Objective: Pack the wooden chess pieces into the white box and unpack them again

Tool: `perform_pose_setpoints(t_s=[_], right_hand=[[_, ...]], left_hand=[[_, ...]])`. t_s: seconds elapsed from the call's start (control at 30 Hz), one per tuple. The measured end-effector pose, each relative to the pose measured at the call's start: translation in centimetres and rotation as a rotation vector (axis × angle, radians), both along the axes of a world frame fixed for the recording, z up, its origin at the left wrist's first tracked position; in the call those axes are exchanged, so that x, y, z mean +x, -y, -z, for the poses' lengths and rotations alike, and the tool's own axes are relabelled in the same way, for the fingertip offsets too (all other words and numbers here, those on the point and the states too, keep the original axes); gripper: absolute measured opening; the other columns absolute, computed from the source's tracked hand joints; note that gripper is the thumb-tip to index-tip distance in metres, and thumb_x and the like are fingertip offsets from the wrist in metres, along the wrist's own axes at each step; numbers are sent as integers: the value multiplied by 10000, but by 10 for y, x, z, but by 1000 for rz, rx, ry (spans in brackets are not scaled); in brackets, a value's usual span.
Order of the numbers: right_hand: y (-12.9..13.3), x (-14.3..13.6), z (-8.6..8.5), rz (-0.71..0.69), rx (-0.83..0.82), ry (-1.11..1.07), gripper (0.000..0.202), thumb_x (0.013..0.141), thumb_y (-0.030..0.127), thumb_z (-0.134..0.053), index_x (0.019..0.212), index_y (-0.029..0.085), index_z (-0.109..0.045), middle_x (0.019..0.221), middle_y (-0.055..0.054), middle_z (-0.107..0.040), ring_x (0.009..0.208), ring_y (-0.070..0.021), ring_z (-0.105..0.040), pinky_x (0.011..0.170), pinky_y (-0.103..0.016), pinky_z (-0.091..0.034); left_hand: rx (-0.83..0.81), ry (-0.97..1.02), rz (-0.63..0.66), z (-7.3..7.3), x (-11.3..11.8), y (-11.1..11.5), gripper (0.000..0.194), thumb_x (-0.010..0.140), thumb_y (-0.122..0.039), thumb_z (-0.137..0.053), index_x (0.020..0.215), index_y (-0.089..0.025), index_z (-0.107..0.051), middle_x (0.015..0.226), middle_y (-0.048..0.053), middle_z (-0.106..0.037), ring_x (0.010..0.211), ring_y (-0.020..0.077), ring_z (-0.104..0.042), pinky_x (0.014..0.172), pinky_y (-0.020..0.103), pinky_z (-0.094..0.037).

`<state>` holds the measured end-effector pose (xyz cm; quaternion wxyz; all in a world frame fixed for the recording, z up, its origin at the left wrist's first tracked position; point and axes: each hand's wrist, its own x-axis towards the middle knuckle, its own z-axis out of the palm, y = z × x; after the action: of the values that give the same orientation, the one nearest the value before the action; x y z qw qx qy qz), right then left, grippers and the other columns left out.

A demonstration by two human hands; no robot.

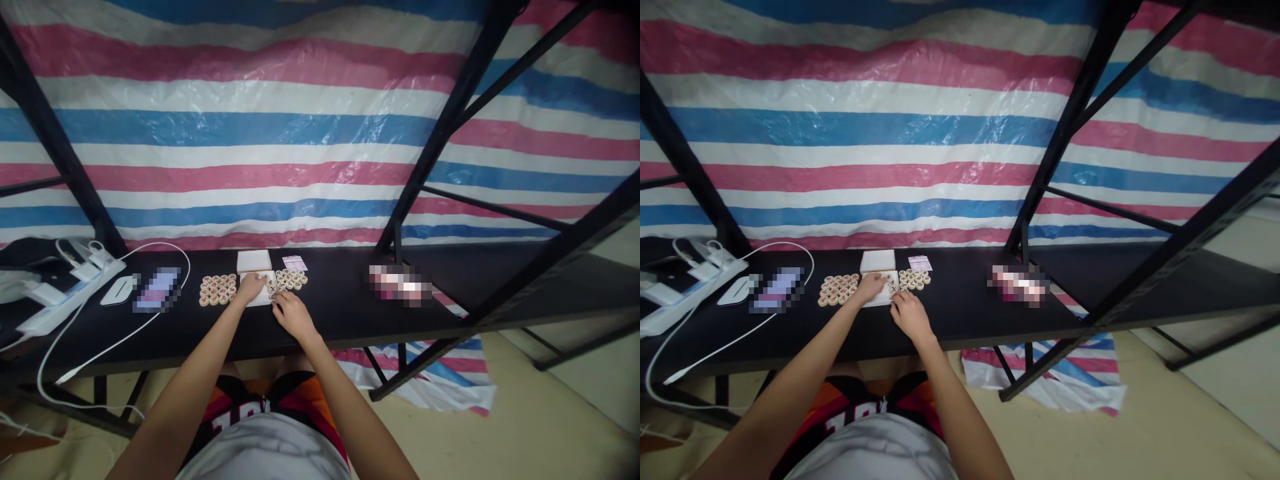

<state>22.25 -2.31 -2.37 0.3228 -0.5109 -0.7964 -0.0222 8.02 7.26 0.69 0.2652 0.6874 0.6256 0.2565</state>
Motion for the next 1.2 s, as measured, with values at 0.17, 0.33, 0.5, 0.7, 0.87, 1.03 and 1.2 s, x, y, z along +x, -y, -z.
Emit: perform_pose_setpoints(t_s=[0.17, 0.33, 0.5, 0.7, 0.87, 1.03, 1.2], right_hand=[[2, 0, -2, 1, -13, -5, 248, 885, 196, -434, 1041, 188, -627, 1090, -83, -621, 1038, -193, -544, 919, -335, -433], [2, 1, -2, 0, -10, 4, 250, 883, 198, -438, 1052, 188, -622, 1100, -81, -619, 1028, -185, -552, 919, -322, -435], [2, 1, 0, 8, -4, 8, 248, 884, 197, -436, 1052, 194, -618, 1113, -70, -617, 1017, -177, -561, 916, -305, -434], [3, 0, -2, 14, -13, 5, 245, 882, 196, -440, 1055, 191, -614, 1109, -73, -615, 1026, -177, -557, 924, -298, -428], [3, 1, -3, 13, -24, 12, 242, 880, 189, -437, 1049, 192, -610, 1089, -75, -615, 1014, -171, -559, 912, -290, -435], [4, 0, -4, 10, -24, 12, 246, 880, 190, -432, 1055, 197, -604, 1094, -78, -605, 1023, -174, -548, 908, -292, -437], [4, 1, -6, 68, -10, -3, 360, 854, 162, -428, 1201, 186, -522, 1184, -107, -544, 1095, -204, -486, 937, -332, -414]], left_hand=[[-53, 70, 22, 4, 1, -9, 203, 774, -282, -502, 663, -145, -602, 565, 26, -607, 626, 161, -609, 579, 226, -440], [-110, 154, 48, 8, 3, -15, 183, 759, -277, -525, 693, -132, -616, 616, 28, -633, 598, 149, -629, 544, 203, -467], [-145, 235, 66, 13, 5, -17, 182, 756, -273, -532, 745, -117, -623, 671, 44, -652, 608, 150, -635, 541, 210, -493], [-189, 321, 75, 12, 9, -14, 174, 777, -261, -517, 755, -113, -606, 667, 39, -642, 643, 146, -635, 582, 216, -519], [-220, 344, 69, 6, 13, -7, 159, 785, -247, -513, 763, -111, -592, 659, 34, -623, 652, 139, -622, 581, 211, -521], [-210, 291, 65, 5, 15, -6, 177, 793, -254, -510, 796, -105, -604, 689, 37, -635, 665, 136, -617, 573, 203, -509], [-115, 147, 52, -7, 16, 0, 190, 765, -256, -535, 778, -97, -639, 773, 84, -672, 779, 198, -636, 664, 258, -501]])
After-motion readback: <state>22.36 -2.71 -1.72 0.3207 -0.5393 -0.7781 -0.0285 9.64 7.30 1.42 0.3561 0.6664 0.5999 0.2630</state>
